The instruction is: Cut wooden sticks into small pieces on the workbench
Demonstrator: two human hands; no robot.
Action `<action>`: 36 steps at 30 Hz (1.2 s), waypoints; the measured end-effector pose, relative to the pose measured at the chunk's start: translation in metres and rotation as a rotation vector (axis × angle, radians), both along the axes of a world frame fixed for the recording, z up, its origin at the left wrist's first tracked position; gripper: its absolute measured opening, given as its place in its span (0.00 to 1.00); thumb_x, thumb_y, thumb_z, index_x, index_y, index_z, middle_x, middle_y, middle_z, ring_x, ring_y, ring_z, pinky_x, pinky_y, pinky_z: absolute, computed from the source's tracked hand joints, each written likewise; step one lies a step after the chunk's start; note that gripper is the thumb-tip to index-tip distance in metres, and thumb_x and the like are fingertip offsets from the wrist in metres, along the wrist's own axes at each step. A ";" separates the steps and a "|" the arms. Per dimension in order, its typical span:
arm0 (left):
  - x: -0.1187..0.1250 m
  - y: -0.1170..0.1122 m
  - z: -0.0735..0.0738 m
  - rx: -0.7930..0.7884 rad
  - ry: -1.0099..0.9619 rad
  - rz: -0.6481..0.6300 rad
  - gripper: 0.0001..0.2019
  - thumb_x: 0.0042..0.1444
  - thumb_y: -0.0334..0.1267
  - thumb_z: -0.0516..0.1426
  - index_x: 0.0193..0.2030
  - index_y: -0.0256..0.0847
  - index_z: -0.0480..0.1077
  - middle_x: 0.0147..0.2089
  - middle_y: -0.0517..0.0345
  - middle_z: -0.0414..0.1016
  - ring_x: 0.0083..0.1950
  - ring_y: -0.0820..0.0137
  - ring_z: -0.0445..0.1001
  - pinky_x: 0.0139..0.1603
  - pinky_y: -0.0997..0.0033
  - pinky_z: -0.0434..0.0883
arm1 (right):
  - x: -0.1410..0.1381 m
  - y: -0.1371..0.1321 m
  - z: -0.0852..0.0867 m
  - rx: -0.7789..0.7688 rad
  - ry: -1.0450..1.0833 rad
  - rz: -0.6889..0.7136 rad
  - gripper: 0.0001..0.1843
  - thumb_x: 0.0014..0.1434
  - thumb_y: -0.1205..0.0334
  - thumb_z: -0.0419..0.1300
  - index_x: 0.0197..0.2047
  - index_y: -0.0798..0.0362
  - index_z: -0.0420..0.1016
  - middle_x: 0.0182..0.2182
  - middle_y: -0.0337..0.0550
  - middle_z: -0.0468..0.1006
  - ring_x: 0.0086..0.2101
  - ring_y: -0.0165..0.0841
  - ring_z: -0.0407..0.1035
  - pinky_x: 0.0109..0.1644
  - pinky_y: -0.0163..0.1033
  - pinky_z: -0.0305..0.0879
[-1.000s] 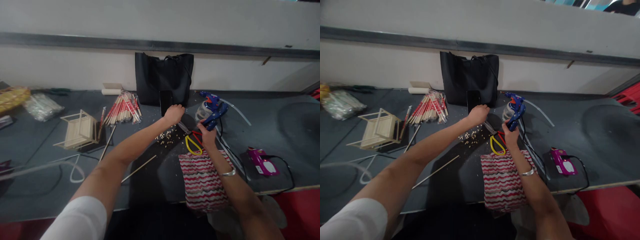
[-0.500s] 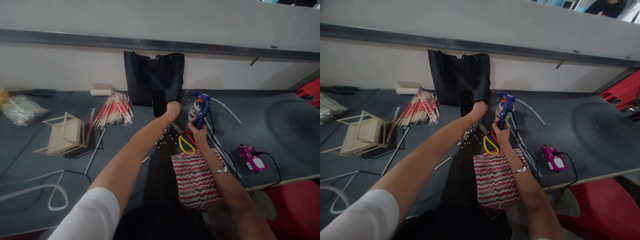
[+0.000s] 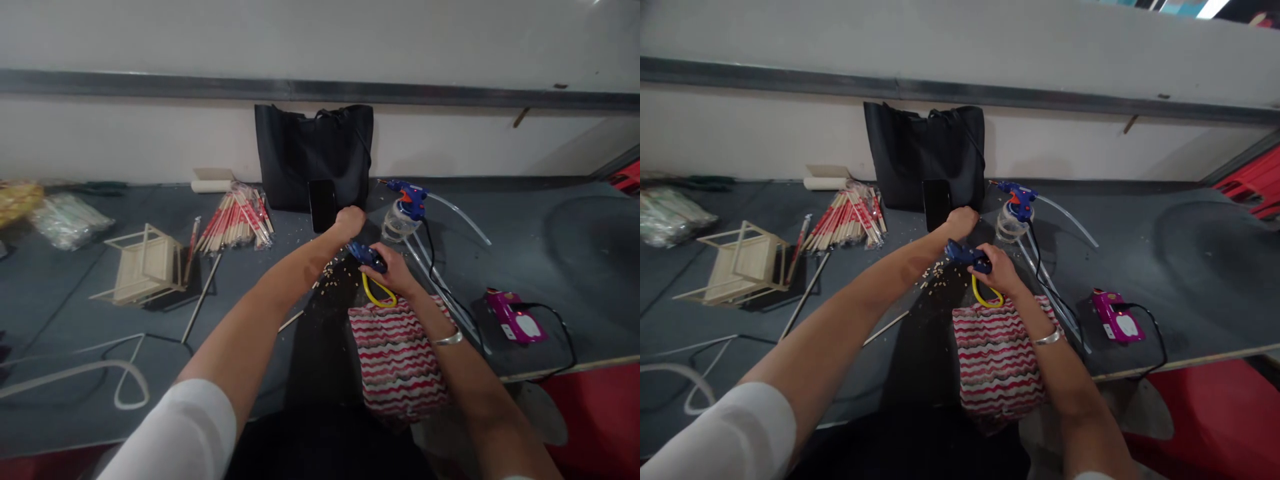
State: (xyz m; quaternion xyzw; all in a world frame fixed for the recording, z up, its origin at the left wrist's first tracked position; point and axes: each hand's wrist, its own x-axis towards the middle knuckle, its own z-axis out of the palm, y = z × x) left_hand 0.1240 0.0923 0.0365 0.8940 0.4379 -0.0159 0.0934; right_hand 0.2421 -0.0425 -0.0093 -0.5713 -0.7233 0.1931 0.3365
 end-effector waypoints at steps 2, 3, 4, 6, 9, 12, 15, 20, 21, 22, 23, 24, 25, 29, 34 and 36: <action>-0.005 -0.001 0.003 0.019 0.030 -0.028 0.18 0.60 0.22 0.51 0.52 0.27 0.78 0.50 0.30 0.80 0.57 0.53 0.79 0.54 0.61 0.75 | 0.002 0.000 0.002 0.015 -0.149 0.047 0.15 0.49 0.55 0.65 0.40 0.48 0.71 0.38 0.45 0.79 0.39 0.41 0.72 0.47 0.45 0.67; -0.007 -0.002 0.005 0.016 0.045 -0.047 0.18 0.59 0.22 0.52 0.51 0.27 0.78 0.50 0.31 0.80 0.57 0.53 0.79 0.54 0.62 0.75 | 0.003 0.000 0.002 0.023 -0.204 0.047 0.15 0.48 0.57 0.65 0.41 0.48 0.71 0.39 0.46 0.79 0.40 0.42 0.72 0.47 0.46 0.66; -0.008 -0.002 0.007 0.013 0.055 -0.067 0.17 0.59 0.22 0.52 0.51 0.28 0.79 0.50 0.32 0.80 0.57 0.54 0.79 0.55 0.63 0.75 | 0.004 0.001 0.001 0.025 -0.250 0.034 0.16 0.48 0.58 0.64 0.41 0.48 0.71 0.40 0.47 0.79 0.41 0.43 0.72 0.48 0.46 0.66; -0.011 -0.003 0.010 0.007 0.070 -0.101 0.17 0.60 0.23 0.52 0.51 0.28 0.78 0.51 0.33 0.80 0.58 0.54 0.78 0.55 0.65 0.75 | 0.004 0.004 -0.002 0.002 -0.310 -0.023 0.16 0.49 0.57 0.64 0.41 0.48 0.70 0.39 0.47 0.79 0.42 0.44 0.72 0.47 0.46 0.66; -0.012 -0.002 0.014 -0.004 0.085 -0.130 0.18 0.61 0.23 0.51 0.53 0.27 0.78 0.52 0.31 0.80 0.59 0.53 0.78 0.55 0.63 0.76 | 0.000 0.007 -0.006 -0.055 -0.356 -0.133 0.16 0.50 0.51 0.65 0.40 0.48 0.70 0.35 0.46 0.79 0.40 0.46 0.72 0.45 0.47 0.66; -0.013 -0.002 0.015 -0.011 0.089 -0.143 0.18 0.60 0.23 0.52 0.52 0.27 0.78 0.51 0.30 0.80 0.58 0.51 0.78 0.54 0.62 0.77 | -0.004 0.008 -0.008 -0.028 -0.385 -0.203 0.17 0.49 0.51 0.66 0.40 0.48 0.71 0.35 0.47 0.79 0.43 0.48 0.72 0.46 0.48 0.65; -0.014 -0.002 0.016 -0.012 0.083 -0.149 0.18 0.59 0.23 0.53 0.52 0.28 0.78 0.51 0.31 0.80 0.57 0.52 0.79 0.54 0.63 0.77 | -0.007 0.007 -0.007 -0.027 -0.399 -0.209 0.16 0.49 0.53 0.66 0.40 0.48 0.71 0.35 0.48 0.80 0.44 0.48 0.72 0.47 0.48 0.65; -0.016 -0.001 0.014 -0.019 0.078 -0.146 0.18 0.61 0.25 0.51 0.54 0.29 0.78 0.52 0.32 0.80 0.57 0.52 0.79 0.54 0.63 0.76 | -0.001 0.008 -0.009 -0.046 -0.409 -0.191 0.13 0.48 0.56 0.64 0.39 0.47 0.71 0.32 0.45 0.79 0.39 0.45 0.72 0.45 0.46 0.65; -0.016 -0.001 0.013 -0.021 0.077 -0.143 0.18 0.61 0.25 0.52 0.54 0.29 0.77 0.52 0.31 0.80 0.57 0.52 0.79 0.53 0.63 0.76 | 0.001 0.009 -0.010 -0.045 -0.393 -0.200 0.12 0.49 0.56 0.63 0.38 0.47 0.71 0.31 0.44 0.78 0.38 0.44 0.72 0.45 0.45 0.65; -0.016 0.000 0.012 -0.026 0.079 -0.139 0.18 0.61 0.26 0.52 0.54 0.28 0.77 0.52 0.31 0.79 0.57 0.52 0.79 0.53 0.64 0.76 | 0.003 0.009 -0.011 -0.047 -0.374 -0.213 0.12 0.49 0.56 0.63 0.38 0.47 0.71 0.32 0.44 0.78 0.37 0.43 0.72 0.44 0.45 0.65; -0.016 0.000 0.011 -0.033 0.083 -0.135 0.18 0.61 0.27 0.53 0.54 0.28 0.77 0.52 0.30 0.79 0.57 0.52 0.79 0.52 0.65 0.76 | 0.005 0.009 -0.011 -0.052 -0.353 -0.228 0.12 0.50 0.55 0.63 0.38 0.48 0.71 0.32 0.44 0.78 0.37 0.43 0.72 0.43 0.44 0.65; -0.015 0.000 0.010 -0.041 0.089 -0.131 0.17 0.60 0.27 0.54 0.53 0.28 0.78 0.52 0.31 0.80 0.57 0.52 0.79 0.51 0.67 0.76 | 0.007 0.009 -0.011 -0.058 -0.337 -0.241 0.13 0.51 0.53 0.63 0.38 0.48 0.70 0.32 0.44 0.78 0.36 0.43 0.72 0.43 0.44 0.65; -0.015 0.001 0.009 -0.049 0.094 -0.130 0.17 0.60 0.28 0.55 0.53 0.29 0.78 0.52 0.32 0.80 0.56 0.53 0.79 0.51 0.68 0.76 | 0.008 0.009 -0.010 -0.064 -0.326 -0.251 0.14 0.51 0.50 0.63 0.38 0.48 0.70 0.32 0.44 0.78 0.36 0.43 0.72 0.42 0.44 0.65; -0.015 -0.001 0.006 -0.052 0.092 -0.127 0.17 0.60 0.28 0.55 0.53 0.31 0.78 0.53 0.35 0.81 0.58 0.55 0.78 0.53 0.69 0.74 | 0.007 0.006 -0.006 -0.087 -0.359 -0.276 0.19 0.46 0.46 0.66 0.37 0.47 0.69 0.31 0.43 0.77 0.38 0.46 0.72 0.42 0.45 0.66; -0.016 -0.001 0.000 -0.048 0.060 -0.101 0.18 0.59 0.25 0.54 0.53 0.31 0.78 0.53 0.35 0.80 0.58 0.55 0.79 0.52 0.68 0.75 | 0.003 0.002 0.001 -0.181 -0.398 -0.350 0.13 0.45 0.52 0.66 0.33 0.45 0.68 0.28 0.43 0.76 0.35 0.45 0.73 0.38 0.44 0.64; -0.018 0.001 -0.004 -0.047 0.032 -0.093 0.16 0.57 0.25 0.56 0.50 0.32 0.79 0.51 0.37 0.81 0.56 0.56 0.80 0.51 0.70 0.75 | 0.003 0.002 0.003 -0.213 -0.402 -0.371 0.12 0.44 0.55 0.65 0.31 0.45 0.67 0.27 0.43 0.76 0.33 0.44 0.72 0.36 0.43 0.63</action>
